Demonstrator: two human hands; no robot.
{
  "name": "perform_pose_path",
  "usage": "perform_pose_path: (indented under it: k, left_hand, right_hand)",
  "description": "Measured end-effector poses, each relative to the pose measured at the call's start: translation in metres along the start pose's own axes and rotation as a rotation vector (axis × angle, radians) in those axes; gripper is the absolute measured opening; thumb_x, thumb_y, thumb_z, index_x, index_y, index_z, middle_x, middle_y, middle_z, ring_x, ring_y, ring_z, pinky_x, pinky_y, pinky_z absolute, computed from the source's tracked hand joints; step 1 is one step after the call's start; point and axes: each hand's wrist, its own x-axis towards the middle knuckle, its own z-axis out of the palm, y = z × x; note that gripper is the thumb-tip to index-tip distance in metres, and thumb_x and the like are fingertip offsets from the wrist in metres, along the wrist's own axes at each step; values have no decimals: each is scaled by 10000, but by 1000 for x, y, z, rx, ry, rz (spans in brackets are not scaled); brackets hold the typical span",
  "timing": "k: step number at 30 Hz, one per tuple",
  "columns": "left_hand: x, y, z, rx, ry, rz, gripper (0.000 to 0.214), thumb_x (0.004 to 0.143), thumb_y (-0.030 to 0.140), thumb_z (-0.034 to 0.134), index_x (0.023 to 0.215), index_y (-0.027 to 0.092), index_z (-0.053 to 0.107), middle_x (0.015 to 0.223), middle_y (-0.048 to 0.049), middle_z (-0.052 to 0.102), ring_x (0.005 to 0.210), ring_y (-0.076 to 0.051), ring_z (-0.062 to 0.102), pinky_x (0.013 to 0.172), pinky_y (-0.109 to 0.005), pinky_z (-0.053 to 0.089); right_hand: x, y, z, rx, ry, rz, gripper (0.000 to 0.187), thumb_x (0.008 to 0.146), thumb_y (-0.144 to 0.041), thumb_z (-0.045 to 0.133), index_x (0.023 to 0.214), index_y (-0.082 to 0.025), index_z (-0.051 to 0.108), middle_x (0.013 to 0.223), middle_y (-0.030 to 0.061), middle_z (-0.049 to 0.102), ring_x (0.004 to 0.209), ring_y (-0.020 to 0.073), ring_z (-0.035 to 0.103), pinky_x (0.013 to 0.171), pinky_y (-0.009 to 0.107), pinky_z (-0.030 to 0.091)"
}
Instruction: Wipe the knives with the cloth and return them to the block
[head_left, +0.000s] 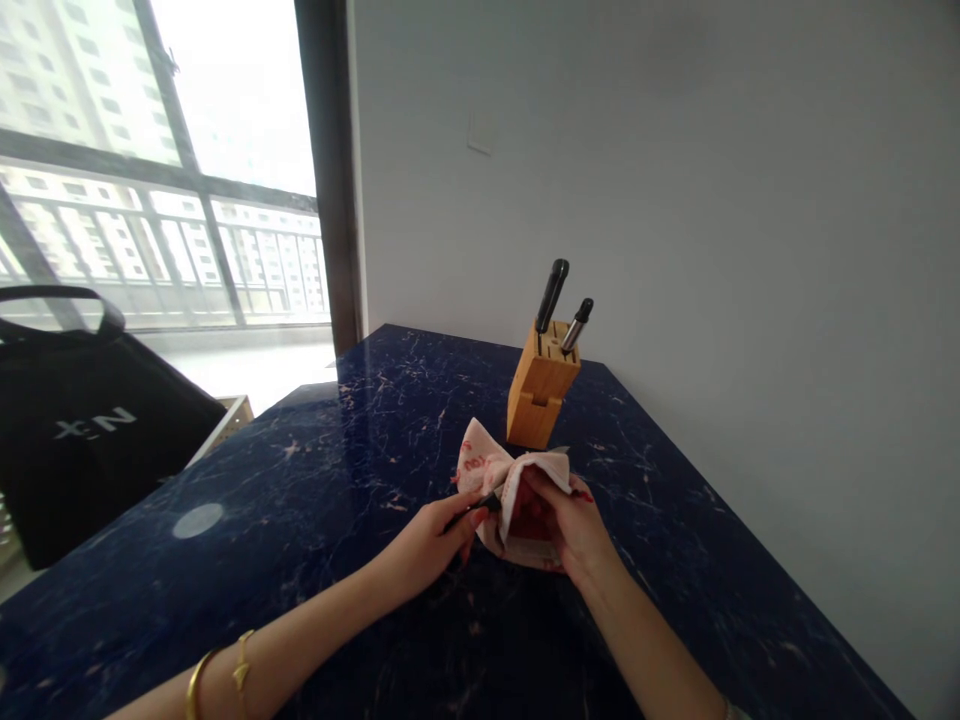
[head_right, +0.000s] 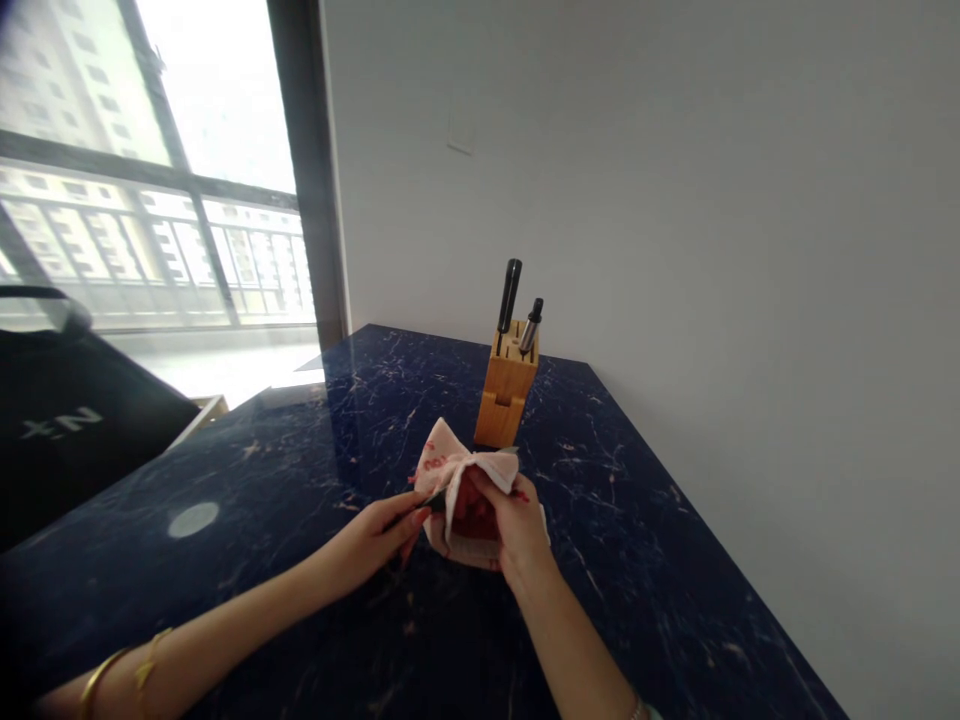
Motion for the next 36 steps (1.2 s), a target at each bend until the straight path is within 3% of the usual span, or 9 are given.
perform_pose_path:
  k: [5,11,20,28,36]
  left_hand:
    - [1,-3,1,7,-14,3,361,876,405,347,945,129,570,530,42,476,492,-88,430,478,-183,326]
    - [1,-3,0,-9,-15,7,344,876,396,358,1002,143,553,536,49,465,492,-85,431,479,-181,329]
    - [1,2,-1,13,-21,16,352,881,414,335,845,140,554,523,47,473,487,-84,423,476,-185,319]
    - [3,-6,0,-12,10,19,363,877,433,329,889,133,534,503,55,451,466,-83,413,482,-194,331]
    - [3,-5,2,-111,31,1,350,869,445,351,884,142,526,511,68,429,417,-57,350,419,-171,290]
  right_hand:
    - [5,-11,-4,134,142,-5,261,476,-236,784,666,-160,622,553,-38,629,463,88,552,426,179,432]
    - [4,0,-1,14,30,14,271,500,-283,773,677,-131,635,555,-11,629,454,106,546,441,215,446]
    - [12,-14,-11,148,136,-50,239,517,-274,770,662,-155,622,531,-44,600,441,75,515,428,186,435]
    - [5,-3,1,196,65,-7,247,468,-212,785,643,-154,621,565,-36,617,472,76,521,455,179,435]
    - [-21,16,17,-60,-127,-21,186,569,-260,732,605,-150,587,508,-46,553,460,79,479,463,197,399]
